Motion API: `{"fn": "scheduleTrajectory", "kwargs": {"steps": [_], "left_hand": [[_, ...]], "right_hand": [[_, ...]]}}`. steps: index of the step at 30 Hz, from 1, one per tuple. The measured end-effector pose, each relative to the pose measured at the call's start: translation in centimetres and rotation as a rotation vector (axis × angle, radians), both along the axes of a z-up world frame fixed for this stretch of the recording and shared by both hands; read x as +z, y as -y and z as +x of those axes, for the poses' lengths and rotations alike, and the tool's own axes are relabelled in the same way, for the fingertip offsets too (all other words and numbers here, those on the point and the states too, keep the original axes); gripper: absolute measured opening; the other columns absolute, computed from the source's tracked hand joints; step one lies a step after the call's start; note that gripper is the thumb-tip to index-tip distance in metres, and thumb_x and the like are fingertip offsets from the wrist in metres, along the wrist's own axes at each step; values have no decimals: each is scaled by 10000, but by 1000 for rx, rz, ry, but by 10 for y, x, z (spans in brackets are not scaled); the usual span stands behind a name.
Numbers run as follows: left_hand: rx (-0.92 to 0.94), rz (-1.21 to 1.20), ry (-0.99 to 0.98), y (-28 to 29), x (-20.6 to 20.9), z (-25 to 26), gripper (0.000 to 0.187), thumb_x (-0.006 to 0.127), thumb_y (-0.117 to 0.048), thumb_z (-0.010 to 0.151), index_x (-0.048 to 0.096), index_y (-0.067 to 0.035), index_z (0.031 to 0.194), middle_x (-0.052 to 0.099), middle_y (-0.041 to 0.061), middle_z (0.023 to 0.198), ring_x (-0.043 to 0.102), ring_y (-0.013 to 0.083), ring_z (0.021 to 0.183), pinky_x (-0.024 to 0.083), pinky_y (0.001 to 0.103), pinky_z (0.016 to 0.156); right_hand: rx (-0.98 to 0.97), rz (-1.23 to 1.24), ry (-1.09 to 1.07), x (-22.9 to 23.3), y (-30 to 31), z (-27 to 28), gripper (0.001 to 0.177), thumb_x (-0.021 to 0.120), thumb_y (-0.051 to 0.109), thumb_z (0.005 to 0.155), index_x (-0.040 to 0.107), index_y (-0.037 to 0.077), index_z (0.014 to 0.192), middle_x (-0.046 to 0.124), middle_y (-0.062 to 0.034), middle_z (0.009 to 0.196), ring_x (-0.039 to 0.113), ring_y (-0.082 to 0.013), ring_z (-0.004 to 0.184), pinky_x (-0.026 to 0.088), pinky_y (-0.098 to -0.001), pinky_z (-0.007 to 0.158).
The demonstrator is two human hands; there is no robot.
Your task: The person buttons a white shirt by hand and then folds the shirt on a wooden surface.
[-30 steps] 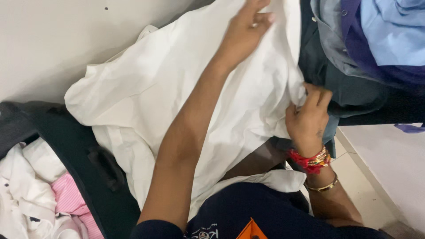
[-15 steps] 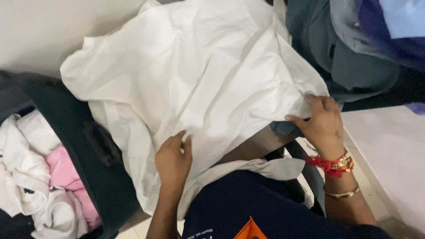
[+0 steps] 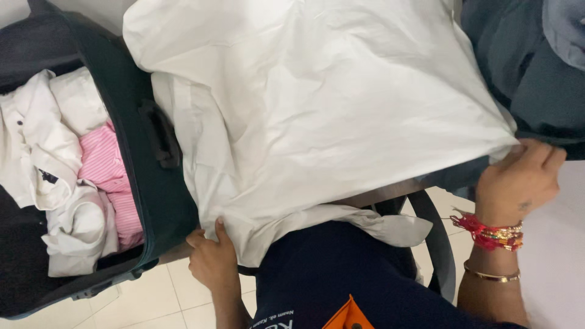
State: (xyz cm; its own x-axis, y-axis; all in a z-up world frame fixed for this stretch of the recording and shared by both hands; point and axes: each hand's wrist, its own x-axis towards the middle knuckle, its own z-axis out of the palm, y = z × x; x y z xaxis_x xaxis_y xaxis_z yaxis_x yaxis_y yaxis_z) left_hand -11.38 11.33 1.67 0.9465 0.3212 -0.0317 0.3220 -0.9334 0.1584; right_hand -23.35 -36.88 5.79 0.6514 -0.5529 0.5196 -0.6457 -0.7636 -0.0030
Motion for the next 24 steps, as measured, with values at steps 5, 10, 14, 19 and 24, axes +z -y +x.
{"fn": "scheduleTrajectory", "kwargs": {"steps": [5,10,14,19,24], "left_hand": [[-1,-94,-182,-43,-39,-24,529,643,-495,967,680,26,888,719,229,827,712,404,740,551,486,680],[359,-1310,17,-62,-63,-34,377,695,-237,1066,606,129,1074,608,292,956,475,398,923,439,443,804],[651,-1748,-233,-52,-28,-26,464,583,-166,871,546,-17,1309,696,138,1260,683,258,1146,540,403,946],[523,-1637,-551,-67,-31,-32,591,663,-134,876,479,78,1396,660,219,1266,661,313,1133,523,439,946],[118,-1745,144,-65,29,-4,476,658,-143,1012,535,174,1344,678,262,1243,706,314,1087,559,429,972]], "right_hand": [[-112,-2,-88,8,-7,-9,58,666,-6,1014,653,18,1065,681,-156,1059,701,-321,807,531,-382,656],[-59,270,-162,4,-9,1,361,795,158,987,600,-127,1088,701,-269,777,713,-405,678,573,-433,599],[-71,902,141,-7,-2,4,432,704,163,1027,482,-151,1222,677,-239,924,717,-299,713,592,-366,581],[-91,1260,752,-25,5,-10,192,565,32,1072,504,-67,1224,707,-173,994,791,-179,818,635,-272,679],[228,656,583,-22,11,-42,185,586,-92,1103,429,-110,1199,634,-187,1012,717,-203,764,598,-256,648]]}}
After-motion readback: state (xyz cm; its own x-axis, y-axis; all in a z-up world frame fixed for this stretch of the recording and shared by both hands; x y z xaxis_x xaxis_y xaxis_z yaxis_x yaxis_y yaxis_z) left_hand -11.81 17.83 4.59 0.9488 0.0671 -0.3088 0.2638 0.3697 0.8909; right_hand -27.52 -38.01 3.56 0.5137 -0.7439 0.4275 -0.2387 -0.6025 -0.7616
